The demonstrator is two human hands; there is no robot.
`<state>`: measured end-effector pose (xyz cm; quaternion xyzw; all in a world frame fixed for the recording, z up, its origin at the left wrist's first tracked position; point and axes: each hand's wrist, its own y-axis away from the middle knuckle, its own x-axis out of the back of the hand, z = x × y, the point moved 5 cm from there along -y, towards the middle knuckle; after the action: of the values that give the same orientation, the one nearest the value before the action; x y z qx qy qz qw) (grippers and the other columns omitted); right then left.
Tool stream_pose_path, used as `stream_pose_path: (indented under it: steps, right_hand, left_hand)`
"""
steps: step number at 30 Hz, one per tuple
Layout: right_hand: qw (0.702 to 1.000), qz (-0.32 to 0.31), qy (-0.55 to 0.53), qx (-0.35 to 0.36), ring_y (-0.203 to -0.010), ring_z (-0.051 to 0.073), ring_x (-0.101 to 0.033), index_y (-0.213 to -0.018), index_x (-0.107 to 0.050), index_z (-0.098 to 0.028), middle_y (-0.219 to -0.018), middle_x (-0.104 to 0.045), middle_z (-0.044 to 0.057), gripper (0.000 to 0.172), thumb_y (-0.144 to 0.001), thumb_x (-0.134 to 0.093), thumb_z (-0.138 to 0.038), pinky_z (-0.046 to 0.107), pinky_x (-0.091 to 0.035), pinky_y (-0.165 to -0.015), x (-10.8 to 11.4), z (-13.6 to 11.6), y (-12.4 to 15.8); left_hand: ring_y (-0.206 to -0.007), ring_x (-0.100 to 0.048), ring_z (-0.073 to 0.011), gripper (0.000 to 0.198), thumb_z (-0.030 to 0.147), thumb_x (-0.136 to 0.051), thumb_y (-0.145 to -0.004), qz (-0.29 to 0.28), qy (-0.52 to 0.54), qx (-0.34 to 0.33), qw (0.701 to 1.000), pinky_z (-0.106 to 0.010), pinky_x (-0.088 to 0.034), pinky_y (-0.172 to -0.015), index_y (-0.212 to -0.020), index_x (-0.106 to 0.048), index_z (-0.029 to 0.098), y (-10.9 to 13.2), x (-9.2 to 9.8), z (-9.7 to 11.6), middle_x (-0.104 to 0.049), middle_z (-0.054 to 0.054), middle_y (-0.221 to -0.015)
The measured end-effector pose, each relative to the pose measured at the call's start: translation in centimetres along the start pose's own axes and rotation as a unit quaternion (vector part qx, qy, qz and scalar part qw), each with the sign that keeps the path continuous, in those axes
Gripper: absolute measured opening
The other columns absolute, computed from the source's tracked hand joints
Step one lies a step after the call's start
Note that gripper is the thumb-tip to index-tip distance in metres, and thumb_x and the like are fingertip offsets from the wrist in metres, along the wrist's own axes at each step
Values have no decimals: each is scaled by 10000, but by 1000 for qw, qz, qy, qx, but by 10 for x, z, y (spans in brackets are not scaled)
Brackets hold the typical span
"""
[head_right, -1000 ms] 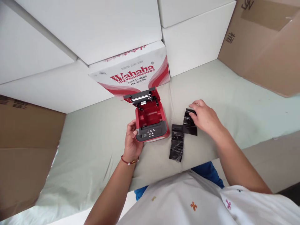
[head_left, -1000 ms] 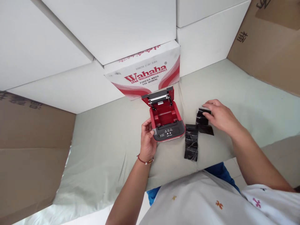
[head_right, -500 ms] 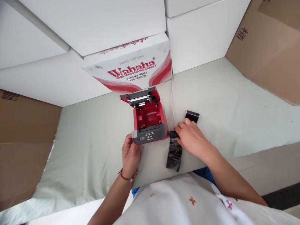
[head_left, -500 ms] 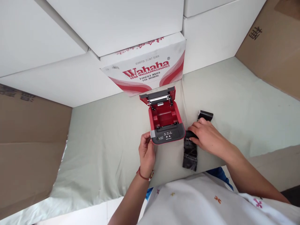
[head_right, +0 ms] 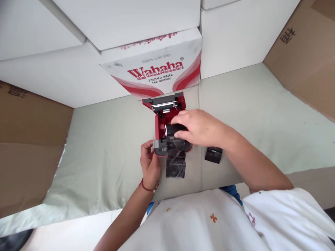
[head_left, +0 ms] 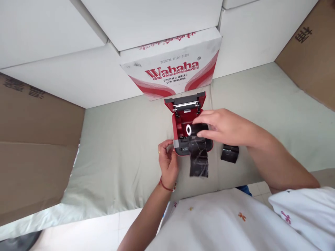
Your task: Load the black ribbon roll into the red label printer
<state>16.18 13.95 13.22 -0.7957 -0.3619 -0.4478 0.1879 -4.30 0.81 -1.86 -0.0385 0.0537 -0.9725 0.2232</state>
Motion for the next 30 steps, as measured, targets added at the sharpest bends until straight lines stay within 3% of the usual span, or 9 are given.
stream_pose_path:
  steps: [4, 8, 11, 14, 19, 23, 25, 28, 30]
  right_hand:
    - [980, -30, 158, -118, -990, 316, -774, -1219, -798, -186, -1188, -834, 142, 237, -1021, -676, -227, 376, -490, -716, -27, -3, -34]
    - [977, -28, 162, -138, -984, 324, -790, -1222, -800, -232, -1179, -851, 125, 262, -1011, -653, -182, 377, -492, -702, -37, -9, -43]
    - [977, -2, 154, -148, -992, 320, -796, -1292, -790, -245, -1182, -860, 117, 288, -1038, -654, -242, 381, -509, -726, -39, -4, -44]
    - [976, 11, 155, -156, -991, 319, -800, -1357, -769, -239, -1198, -859, 126, 323, -1075, -629, -313, 385, -520, -745, -40, 2, -45]
    - [970, -18, 176, -164, -1061, 330, -796, -1390, -765, -279, -1266, -834, 131, 359, -1089, -568, -285, 370, -517, -756, -43, 0, -51]
    - [968, -25, 176, -176, -1082, 335, -788, -1366, -778, -260, -1317, -815, 134, 366, -1112, -514, -267, 381, -501, -750, -43, -3, -52]
    - [978, -21, 148, -146, -1077, 327, -783, -1359, -775, -220, -1342, -805, 134, 353, -1108, -529, -251, 389, -503, -758, -38, -7, -45]
    - [997, -34, 53, -41, -997, 264, -778, -1236, -814, -193, -1250, -834, 96, 280, -1113, -573, -267, 378, -527, -805, -23, -18, -27]
    - [999, 39, 1, -3, -913, 221, -765, -1174, -827, -210, -1111, -853, 61, 304, -1147, -546, -322, 366, -551, -847, -2, -21, -14]
  left_hand:
    - [-1428, -585, -299, 387, 301, -684, -1050, 43, -147, -199, 968, -545, -508, -1237, -1435, -658, 319, 12, 9, 25, -597, -105, -1456]
    - [-1458, -576, -336, 594, 207, -666, -1014, -33, -222, -333, 916, -595, -470, -1271, -1573, -584, 390, 18, -2, 46, -607, -91, -1523]
    - [-1398, -631, -321, 738, 206, -681, -1002, -67, -203, -353, 911, -536, -550, -1182, -1675, -459, 409, 13, -14, 54, -632, -103, -1532]
    - [-1299, -687, -288, 815, 223, -699, -995, -55, -180, -352, 917, -475, -595, -1098, -1727, -367, 363, 8, -22, 59, -682, -118, -1443]
    - [-1161, -707, -269, 389, 172, -642, -1008, -21, -293, -400, 868, -449, -560, -1045, -1379, -714, 262, 13, -33, 64, -776, -105, -1224]
    - [-1095, -700, -260, 345, 179, -636, -1007, -15, -313, -437, 843, -434, -519, -1018, -1333, -742, 219, 17, -35, 65, -820, -102, -1116]
    - [-1108, -695, -263, 396, 182, -653, -993, -20, -316, -439, 841, -431, -516, -1021, -1380, -732, 223, 18, -35, 64, -821, -105, -1139]
    - [-1122, -677, -264, 494, 150, -677, -954, -12, -320, -435, 842, -421, -518, -1030, -1437, -721, 239, 19, -33, 62, -804, -102, -1159]
    - [-1112, -661, -262, 521, 118, -680, -929, -3, -323, -437, 839, -414, -517, -1020, -1432, -729, 244, 21, -33, 62, -783, -102, -1151]
